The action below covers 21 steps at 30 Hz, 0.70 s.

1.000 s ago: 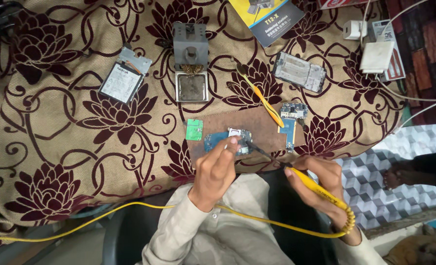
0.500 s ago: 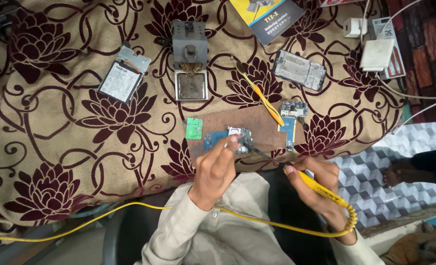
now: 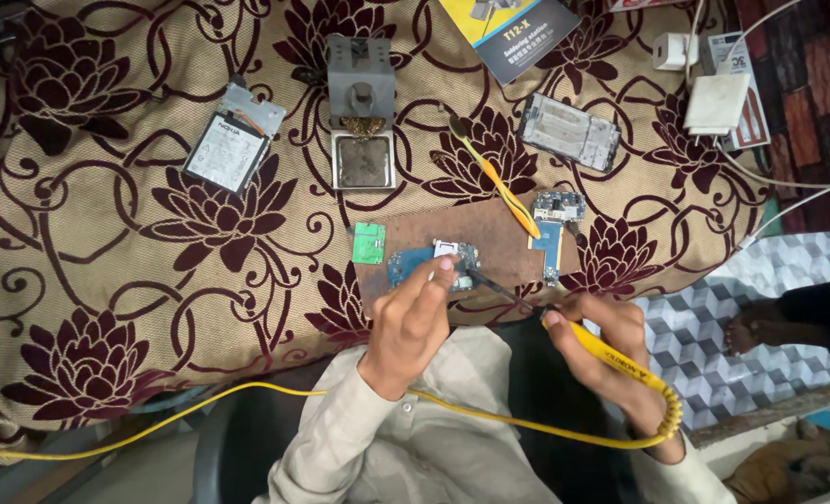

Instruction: The person uses a soldering iron to apply heat to a small circuit board held in their left hand. They repeatedly touch the iron to specific points on the board while other electronic components and tools rest on the table.

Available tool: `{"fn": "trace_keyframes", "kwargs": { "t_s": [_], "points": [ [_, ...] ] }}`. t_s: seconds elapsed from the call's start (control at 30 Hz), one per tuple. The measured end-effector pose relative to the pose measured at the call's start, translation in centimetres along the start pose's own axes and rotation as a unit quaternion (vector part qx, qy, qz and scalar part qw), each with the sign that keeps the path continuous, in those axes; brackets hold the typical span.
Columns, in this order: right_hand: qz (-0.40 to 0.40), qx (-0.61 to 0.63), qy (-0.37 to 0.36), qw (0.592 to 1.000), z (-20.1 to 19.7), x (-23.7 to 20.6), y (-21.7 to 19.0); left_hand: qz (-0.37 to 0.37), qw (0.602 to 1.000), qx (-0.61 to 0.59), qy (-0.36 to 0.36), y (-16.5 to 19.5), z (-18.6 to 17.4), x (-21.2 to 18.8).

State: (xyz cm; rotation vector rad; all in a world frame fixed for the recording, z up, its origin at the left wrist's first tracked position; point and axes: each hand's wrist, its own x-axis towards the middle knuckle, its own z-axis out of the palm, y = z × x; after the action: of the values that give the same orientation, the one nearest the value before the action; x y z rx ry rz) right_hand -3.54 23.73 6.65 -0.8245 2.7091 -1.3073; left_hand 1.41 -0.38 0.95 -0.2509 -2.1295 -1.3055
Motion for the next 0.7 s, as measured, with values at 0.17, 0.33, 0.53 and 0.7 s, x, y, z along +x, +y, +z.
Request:
{"fn": "trace_keyframes", "kwargs": {
  "t_s": [0.17,0.33,0.53,0.7],
  "points": [
    [0.012,-0.033,-0.052,0.998,-0.6,2.0,-1.5,-0.013,1.000,0.015,-0.009,0.2,0.1,-0.1],
    [-0.078,-0.035,-0.121,0.989,-1.2,3.6,-3.2,-0.010,1.000,0.005,-0.015,0.3,-0.1,0.0],
    [-0.116,-0.042,-0.141,0.982,-1.2,4.1,-3.9,-0.011,1.000,0.013,-0.018,0.2,-0.2,0.1],
    [0.036,-0.028,-0.100,0.994,-0.6,3.9,-2.2,-0.014,0.999,0.026,-0.012,0.2,0.1,-0.1]
  ]
}}
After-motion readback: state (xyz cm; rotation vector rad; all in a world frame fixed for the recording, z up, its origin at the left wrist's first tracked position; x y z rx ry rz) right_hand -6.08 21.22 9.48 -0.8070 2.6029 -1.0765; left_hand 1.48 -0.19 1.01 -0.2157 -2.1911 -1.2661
